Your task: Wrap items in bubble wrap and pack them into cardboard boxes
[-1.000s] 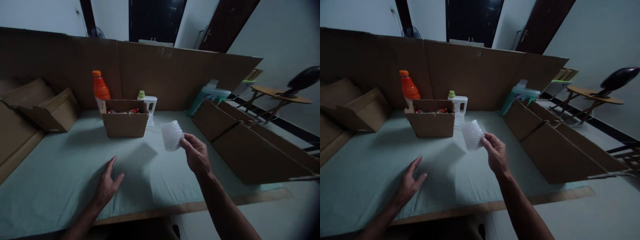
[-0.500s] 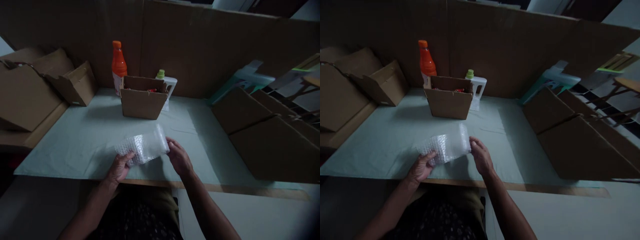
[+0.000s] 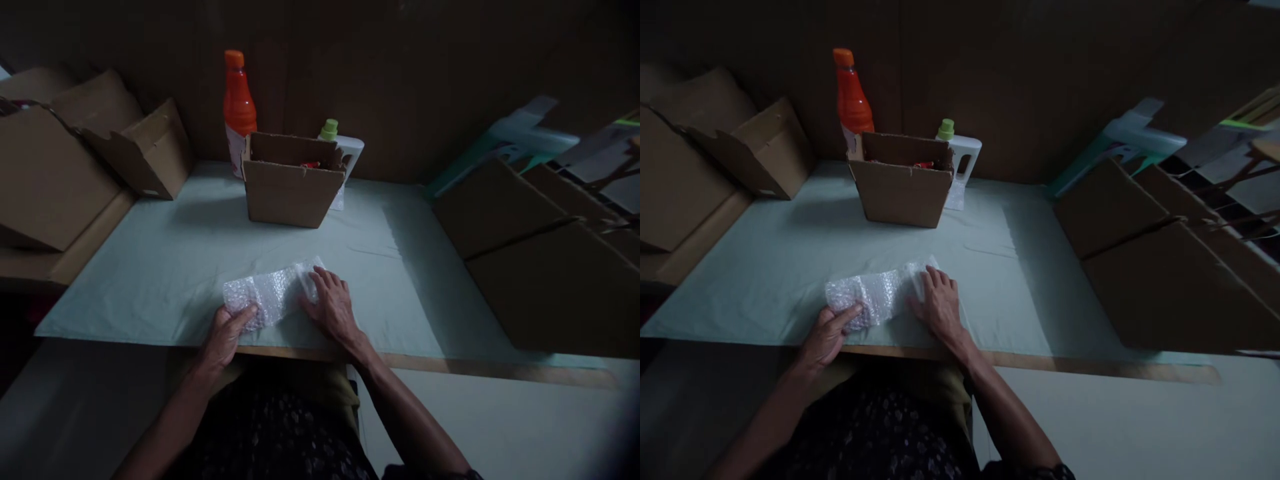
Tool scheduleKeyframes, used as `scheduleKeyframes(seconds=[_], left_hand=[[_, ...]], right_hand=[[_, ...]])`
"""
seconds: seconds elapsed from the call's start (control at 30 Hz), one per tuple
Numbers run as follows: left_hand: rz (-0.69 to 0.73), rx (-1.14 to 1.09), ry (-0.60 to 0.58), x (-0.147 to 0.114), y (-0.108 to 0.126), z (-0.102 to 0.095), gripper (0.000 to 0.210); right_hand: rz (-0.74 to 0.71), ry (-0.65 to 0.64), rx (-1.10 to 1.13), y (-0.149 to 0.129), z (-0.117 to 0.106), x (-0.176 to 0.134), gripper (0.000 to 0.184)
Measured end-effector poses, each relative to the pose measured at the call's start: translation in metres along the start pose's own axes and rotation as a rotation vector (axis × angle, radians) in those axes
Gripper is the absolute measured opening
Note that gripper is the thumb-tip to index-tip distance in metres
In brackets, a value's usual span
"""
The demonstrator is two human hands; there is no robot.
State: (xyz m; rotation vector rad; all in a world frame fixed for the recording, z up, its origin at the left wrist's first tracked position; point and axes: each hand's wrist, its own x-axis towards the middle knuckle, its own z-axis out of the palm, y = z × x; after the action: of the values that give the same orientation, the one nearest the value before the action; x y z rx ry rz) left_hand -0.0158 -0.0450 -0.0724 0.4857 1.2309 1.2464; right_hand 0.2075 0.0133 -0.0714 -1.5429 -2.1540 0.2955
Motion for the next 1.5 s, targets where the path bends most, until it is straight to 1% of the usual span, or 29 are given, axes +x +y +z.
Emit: scheduleKeyframes(seconds=[0.03, 0.07, 0.1, 0.2, 0.27, 0.3, 0.33, 0.4, 0.5, 0.57, 0.6, 0.63, 0.67, 0.73, 0.8, 0.87, 0.9, 0.93, 1.0, 1.07, 1.1, 1.13, 1.17, 1.23, 1.3, 1.4, 1.47, 1.5], left_hand=[[0.013, 0.023, 0.003, 0.0, 0.001, -0.002, 0.043], [0.031, 0.05, 0.007, 0.0, 0.003, -0.005, 0.043], [0.051, 0.083, 0.008, 0.001, 0.006, -0.009, 0.042], [0.135, 0.227, 0.022, 0.009, 0.023, -0.024, 0.043], [0.205, 0.374, 0.083, 0.018, 0.037, -0.035, 0.046], [0.246, 0.467, 0.122, 0.023, 0.044, -0.04, 0.047], [0.285, 0.576, 0.158, 0.028, 0.049, -0.043, 0.047], [0.349, 0.822, 0.218, 0.037, 0.054, -0.047, 0.046], [0.371, 1.185, 0.291, 0.045, 0.051, -0.046, 0.05], [0.335, 1.39, 0.327, 0.046, 0.046, -0.045, 0.061], [0.317, 1.475, 0.338, 0.046, 0.044, -0.046, 0.066], [0.31, 1.544, 0.344, 0.045, 0.044, -0.047, 0.069], [0.321, 1.599, 0.346, 0.045, 0.045, -0.049, 0.07], [0.403, 1.668, 0.357, 0.045, 0.05, -0.053, 0.069], [0.546, 1.69, 0.391, 0.05, 0.058, -0.054, 0.067], [0.701, 1.671, 0.396, 0.057, 0.062, -0.048, 0.063], [0.774, 1.653, 0.364, 0.06, 0.062, -0.04, 0.06], [0.836, 1.634, 0.307, 0.063, 0.059, -0.029, 0.056], [0.922, 1.608, 0.121, 0.066, 0.045, -0.004, 0.052], [0.941, 1.604, -0.089, 0.066, 0.024, 0.02, 0.052], [0.928, 1.61, -0.173, 0.064, 0.013, 0.028, 0.054], [0.908, 1.622, -0.24, 0.063, 0.003, 0.032, 0.056], [0.89, 1.638, -0.287, 0.061, -0.006, 0.032, 0.058], [0.871, 1.672, -0.32, 0.058, -0.015, 0.018, 0.059], [0.872, 1.698, -0.284, 0.056, -0.014, -0.007, 0.059], [0.858, 1.699, -0.159, 0.053, -0.005, -0.044, 0.058], [0.834, 1.676, -0.118, 0.05, 0.001, -0.059, 0.056], [0.821, 1.656, -0.11, 0.049, 0.004, -0.063, 0.055]], right_hand=[[0.036, -0.013, -0.044, 0.004, 0.003, 0.003, 0.027], [0.074, -0.006, -0.036, 0.01, 0.002, 0.006, 0.021], [0.113, 0.019, 0.017, 0.017, -0.002, 0.008, 0.018], [0.232, 0.154, 0.315, 0.038, -0.029, 0.007, 0.024], [0.291, 0.205, 0.459, 0.049, -0.049, 0.005, 0.033], [0.311, 0.217, 0.479, 0.054, -0.056, 0.003, 0.036], [0.325, 0.223, 0.466, 0.057, -0.06, 0.002, 0.038], [0.349, 0.213, 0.374, 0.064, -0.06, -0.001, 0.036], [0.365, 0.149, 0.136, 0.074, -0.042, -0.005, 0.026], [0.337, 0.104, -0.053, 0.082, -0.028, -0.007, 0.02], [0.319, 0.098, -0.135, 0.087, -0.023, -0.009, 0.02], [0.303, 0.107, -0.195, 0.093, -0.02, -0.009, 0.025], [0.291, 0.129, -0.234, 0.099, -0.019, -0.01, 0.033], [0.262, 0.189, -0.259, 0.11, -0.024, -0.007, 0.047], [0.199, 0.229, -0.248, 0.117, -0.033, 0.0, 0.046], [0.111, 0.234, -0.216, 0.114, -0.039, 0.012, 0.039], [0.063, 0.228, -0.191, 0.107, -0.039, 0.018, 0.037], [0.017, 0.212, -0.161, 0.096, -0.036, 0.025, 0.035], [-0.078, 0.128, -0.088, 0.066, -0.022, 0.035, 0.037], [-0.165, -0.023, -0.026, 0.032, 0.001, 0.04, 0.044], [-0.198, -0.109, -0.008, 0.018, 0.012, 0.041, 0.048], [-0.225, -0.188, 0.002, 0.007, 0.022, 0.04, 0.051], [-0.246, -0.251, 0.003, 0.0, 0.029, 0.038, 0.053], [-0.254, -0.316, -0.013, 0.003, 0.035, 0.032, 0.056], [-0.213, -0.308, -0.052, 0.023, 0.03, 0.021, 0.06], [-0.056, -0.211, -0.152, 0.068, 0.011, 0.0, 0.061], [0.051, -0.129, -0.219, 0.094, -0.004, -0.013, 0.058], [0.092, -0.089, -0.242, 0.105, -0.011, -0.019, 0.057]])
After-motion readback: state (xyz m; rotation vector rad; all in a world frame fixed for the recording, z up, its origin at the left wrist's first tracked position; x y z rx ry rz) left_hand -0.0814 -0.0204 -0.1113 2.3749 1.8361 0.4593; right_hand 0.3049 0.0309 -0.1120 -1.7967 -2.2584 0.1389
